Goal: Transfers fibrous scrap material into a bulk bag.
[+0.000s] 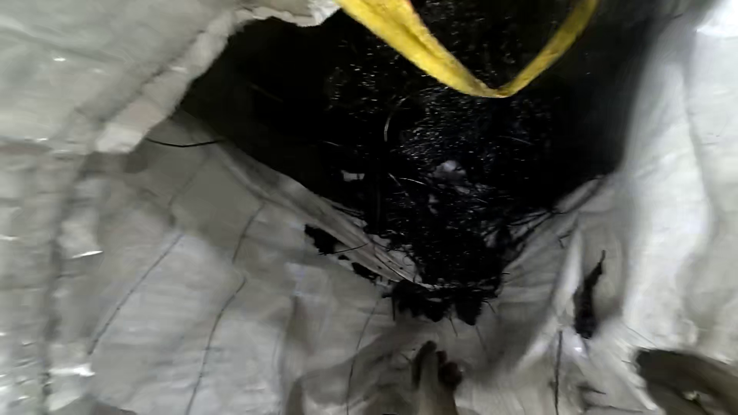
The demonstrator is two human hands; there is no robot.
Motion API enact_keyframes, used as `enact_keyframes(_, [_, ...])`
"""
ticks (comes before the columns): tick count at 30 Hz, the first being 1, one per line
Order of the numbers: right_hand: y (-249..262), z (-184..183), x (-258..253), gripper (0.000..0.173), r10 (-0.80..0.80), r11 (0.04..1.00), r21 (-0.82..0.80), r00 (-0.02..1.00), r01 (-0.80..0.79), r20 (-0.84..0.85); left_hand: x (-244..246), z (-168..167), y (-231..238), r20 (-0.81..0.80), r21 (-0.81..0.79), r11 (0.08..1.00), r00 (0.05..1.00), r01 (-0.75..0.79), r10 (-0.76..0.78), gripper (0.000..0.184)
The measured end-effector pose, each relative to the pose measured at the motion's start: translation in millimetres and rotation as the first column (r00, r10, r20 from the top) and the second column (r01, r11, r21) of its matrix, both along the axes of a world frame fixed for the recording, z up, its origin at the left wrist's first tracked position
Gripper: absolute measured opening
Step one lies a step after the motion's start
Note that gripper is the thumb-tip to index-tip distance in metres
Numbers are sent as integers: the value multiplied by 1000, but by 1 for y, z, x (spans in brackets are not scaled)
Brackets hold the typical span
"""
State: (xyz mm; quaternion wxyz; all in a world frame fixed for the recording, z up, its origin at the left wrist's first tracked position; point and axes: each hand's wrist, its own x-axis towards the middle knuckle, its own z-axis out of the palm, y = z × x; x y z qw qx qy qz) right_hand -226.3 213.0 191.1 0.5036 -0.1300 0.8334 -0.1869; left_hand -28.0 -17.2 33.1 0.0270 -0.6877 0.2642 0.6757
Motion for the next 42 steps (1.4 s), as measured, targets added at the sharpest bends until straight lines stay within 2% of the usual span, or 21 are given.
enact_keyframes(2, [-85,-58,-11,38,206,978,-27,978,-206,16,2,2,-8,-5,42,998,999,-50,50,31])
enact_keyframes(4, [-152,-121,-22,34,315,949,2,948,-316,32,3,4,-18,-2,73,994,997,-80,81,32])
enact_keyframes(6, [-207,-174,-33,29,384,923,0,923,-384,-20,5,4,-28,8,89,989,993,-119,119,31])
enact_keyframes(9, [-264,-241,-49,28,412,910,-27,909,-414,-55,6,3,-41,34,100,984,989,-148,146,31])
enact_keyframes(12, [-280,-277,-50,31,352,933,43,931,-357,100,1,8,-56,45,108,979,984,-174,170,31])
enact_keyframes(15, [-252,-283,-20,28,153,959,200,958,-203,241,-4,11,-69,19,81,985,988,-155,154,31])
enact_keyframes(17, [-215,-279,4,29,-105,935,354,979,37,176,-4,10,-72,2,88,984,988,-153,153,32])
enact_keyframes(18, [-195,-277,10,32,-280,881,417,957,223,80,-4,9,-73,-10,95,982,987,-161,163,32])
enact_keyframes(20, [-154,-284,15,39,-573,682,458,806,570,-150,-5,6,-73,-14,102,980,984,-173,175,31])
enact_keyframes(22, [-119,-300,17,42,-715,501,396,626,770,-313,-6,6,-71,1,115,978,984,-176,177,30])
enact_keyframes(23, [-109,-308,17,40,-737,473,357,584,806,-342,-7,6,-70,14,119,976,983,-182,182,30])
enact_keyframes(24, [-108,-308,15,41,-726,502,334,598,798,-338,-9,7,-69,26,123,975,982,-187,185,30])
enact_keyframes(25, [-112,-306,13,42,-682,574,316,655,755,-326,-10,7,-66,36,123,974,982,-189,186,30])
enact_keyframes(27, [-125,-304,8,38,-517,747,294,799,596,-307,-11,8,-62,55,123,976,983,-180,174,30])
enact_keyframes(30, [-141,-310,-4,34,-298,893,262,918,365,-263,-10,7,-57,60,125,981,988,-150,144,31])
enact_keyframes(32, [-142,-323,-8,39,-235,900,309,939,308,-253,-9,6,-53,52,125,984,991,-128,122,31])
enact_keyframes(36, [-150,-340,-22,54,-263,827,454,942,332,-211,-11,8,-49,68,124,988,994,-95,87,31])
enact_keyframes(42, [-152,-342,-30,70,-244,802,524,958,286,-150,-8,10,-48,58,138,985,994,-101,94,30])
